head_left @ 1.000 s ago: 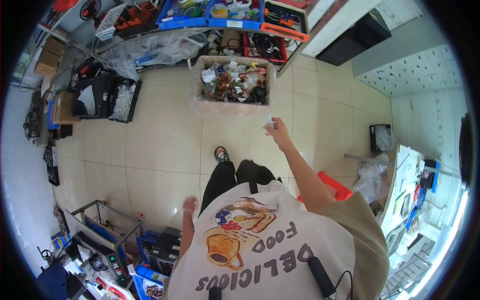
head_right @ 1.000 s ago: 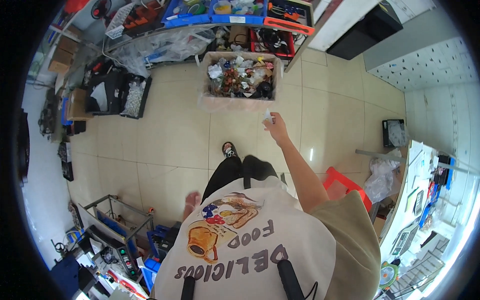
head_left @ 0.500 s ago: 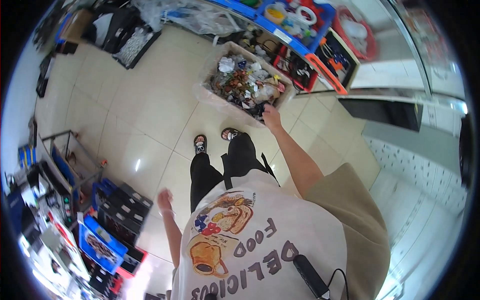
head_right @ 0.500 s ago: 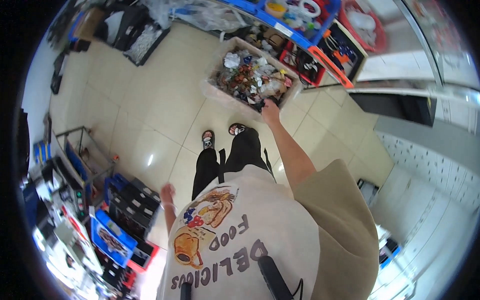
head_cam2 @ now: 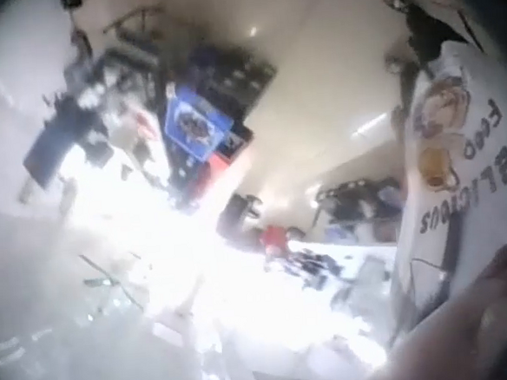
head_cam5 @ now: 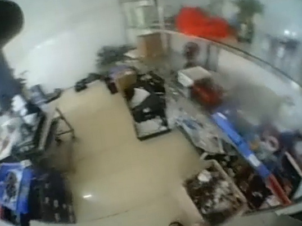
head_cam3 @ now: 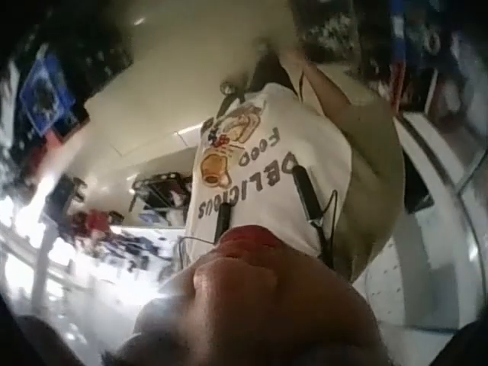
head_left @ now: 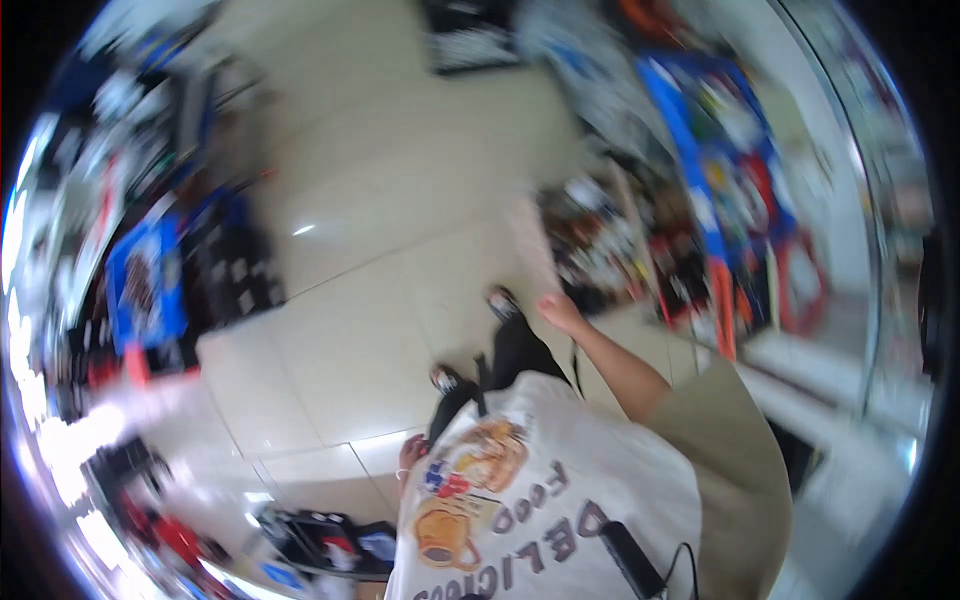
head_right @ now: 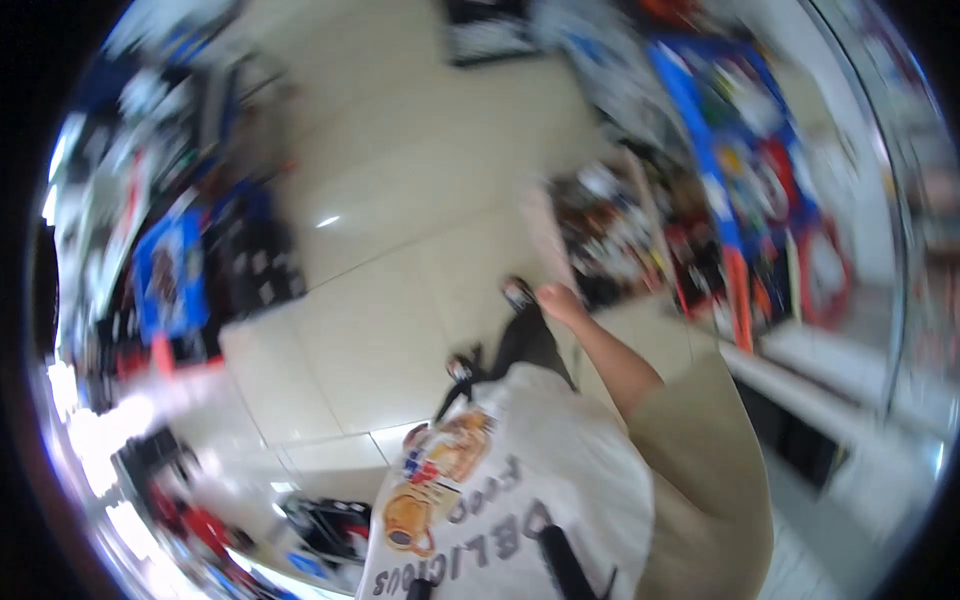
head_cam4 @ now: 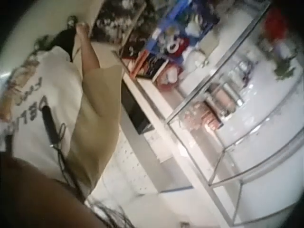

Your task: The person walks across the workshop carrying bottles, tosses an item into a waste box, and handles bottles on a shelf. They then return to the workstation and reposition trays on the table.

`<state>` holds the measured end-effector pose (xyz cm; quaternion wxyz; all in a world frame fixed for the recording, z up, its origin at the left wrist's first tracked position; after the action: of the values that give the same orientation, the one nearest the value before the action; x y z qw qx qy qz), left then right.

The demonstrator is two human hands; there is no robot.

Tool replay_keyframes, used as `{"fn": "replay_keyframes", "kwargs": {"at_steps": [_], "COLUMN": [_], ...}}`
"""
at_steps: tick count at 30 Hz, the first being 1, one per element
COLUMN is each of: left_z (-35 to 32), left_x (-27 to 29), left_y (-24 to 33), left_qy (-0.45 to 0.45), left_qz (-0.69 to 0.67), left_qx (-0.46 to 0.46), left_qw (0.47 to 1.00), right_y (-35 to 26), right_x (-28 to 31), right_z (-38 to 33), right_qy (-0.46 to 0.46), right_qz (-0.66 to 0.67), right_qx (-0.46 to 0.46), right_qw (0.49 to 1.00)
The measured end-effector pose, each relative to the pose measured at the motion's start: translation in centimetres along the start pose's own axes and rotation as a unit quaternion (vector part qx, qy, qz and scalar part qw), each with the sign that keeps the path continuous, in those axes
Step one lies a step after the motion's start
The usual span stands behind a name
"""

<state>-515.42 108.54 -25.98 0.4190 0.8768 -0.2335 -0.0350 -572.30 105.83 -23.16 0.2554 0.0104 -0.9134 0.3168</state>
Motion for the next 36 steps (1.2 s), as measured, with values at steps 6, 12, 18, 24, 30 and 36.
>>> {"fn": "replay_keyframes", "kwargs": {"at_steps": [6,12,18,24,30,36], "left_z": [-10.3,-23.6,-28.2,-19.6,-16.2,-23.0], "left_x": [-2.1,-0.8,1.3,12.9,30.1,40.7], "left_y": [-4.7,-18.3,-23.0,-21.0,-18.8,-21.3], "left_qy": [0.214,0.360,0.464,0.460,0.394,0.618], "left_qz": [-0.219,-0.320,-0.469,-0.552,-0.415,-0.564], "left_qx": [0.105,0.234,0.283,0.199,0.140,0.159], "left_qw": [0.946,0.845,0.696,0.666,0.808,0.523], "right_y": [-11.3,-22.0,-27.8,-34.8,-43.7,-56.0], "right_x": [-11.1,-31.6,-46.8,-57.8,-75.3,-95.9], "right_z": [1.2,-10.5,-25.3,-27.2,-28.1,-37.0], "right_qy": [-0.193,-0.338,-0.431,-0.396,-0.399,-0.429], "right_qz": [0.051,-0.112,-0.341,-0.453,-0.466,-0.500], "right_qx": [0.046,0.093,0.339,0.388,0.390,0.488], "right_qw": [0.979,0.930,0.763,0.698,0.686,0.573]}}
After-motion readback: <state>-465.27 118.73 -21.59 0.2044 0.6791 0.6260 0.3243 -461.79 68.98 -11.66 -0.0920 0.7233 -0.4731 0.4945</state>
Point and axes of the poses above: each hand's wrist, its own z-axis towards the middle knuckle, its own x-axis out of the back of the hand, y = z × x, the point moved 9 cm from there along z, towards the middle knuckle, and after that the axes turned 12 degrees about -x, right-handed, at the moved point
